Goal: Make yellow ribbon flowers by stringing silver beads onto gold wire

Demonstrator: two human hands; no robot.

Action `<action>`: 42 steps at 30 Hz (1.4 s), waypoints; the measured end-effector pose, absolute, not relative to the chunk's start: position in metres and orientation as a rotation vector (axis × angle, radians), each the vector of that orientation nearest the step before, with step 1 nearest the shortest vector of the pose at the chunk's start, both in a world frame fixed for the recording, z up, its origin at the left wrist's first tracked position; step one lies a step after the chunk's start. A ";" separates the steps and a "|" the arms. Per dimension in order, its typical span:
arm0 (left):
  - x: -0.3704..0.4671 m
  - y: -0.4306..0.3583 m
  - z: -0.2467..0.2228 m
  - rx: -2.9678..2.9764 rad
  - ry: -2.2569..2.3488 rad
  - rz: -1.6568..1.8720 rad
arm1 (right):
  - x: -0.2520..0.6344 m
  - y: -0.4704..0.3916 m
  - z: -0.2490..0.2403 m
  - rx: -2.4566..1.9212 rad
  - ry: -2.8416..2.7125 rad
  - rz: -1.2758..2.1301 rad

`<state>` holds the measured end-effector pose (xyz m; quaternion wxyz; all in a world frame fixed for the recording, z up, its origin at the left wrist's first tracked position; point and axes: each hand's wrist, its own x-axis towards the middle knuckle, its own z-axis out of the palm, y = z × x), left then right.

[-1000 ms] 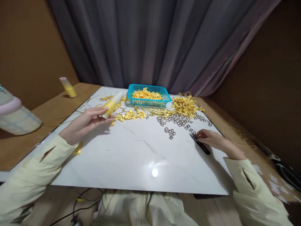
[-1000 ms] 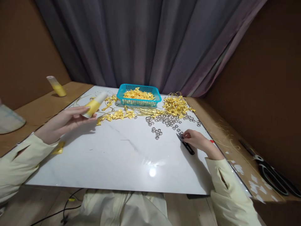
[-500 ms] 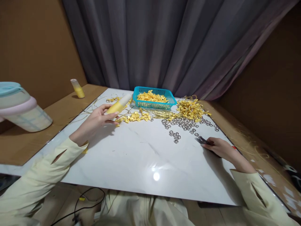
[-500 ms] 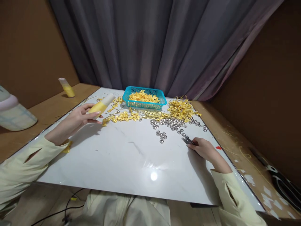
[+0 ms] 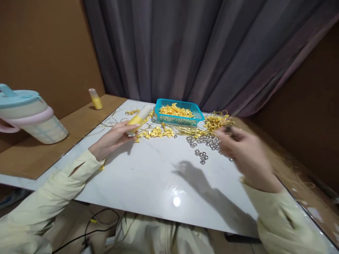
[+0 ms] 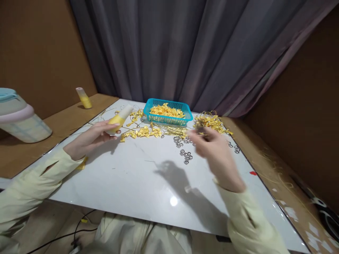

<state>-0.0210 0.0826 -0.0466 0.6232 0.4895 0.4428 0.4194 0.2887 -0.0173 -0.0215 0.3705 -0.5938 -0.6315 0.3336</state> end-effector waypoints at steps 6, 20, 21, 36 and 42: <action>-0.014 0.076 -0.054 1.248 0.925 0.912 | 0.171 0.053 -0.047 -1.265 -1.468 1.116; -0.025 0.082 -0.048 1.154 0.723 0.962 | 0.178 0.088 -0.055 -1.211 -1.354 1.306; -0.025 0.083 -0.048 1.136 0.725 0.953 | 0.184 0.090 -0.053 -1.271 -1.428 1.269; -0.026 0.088 -0.046 0.925 0.698 0.938 | 0.196 0.053 -0.002 -1.418 -2.483 0.313; -0.023 0.085 -0.047 0.967 0.690 0.912 | 0.174 0.056 -0.022 -1.411 -2.384 0.165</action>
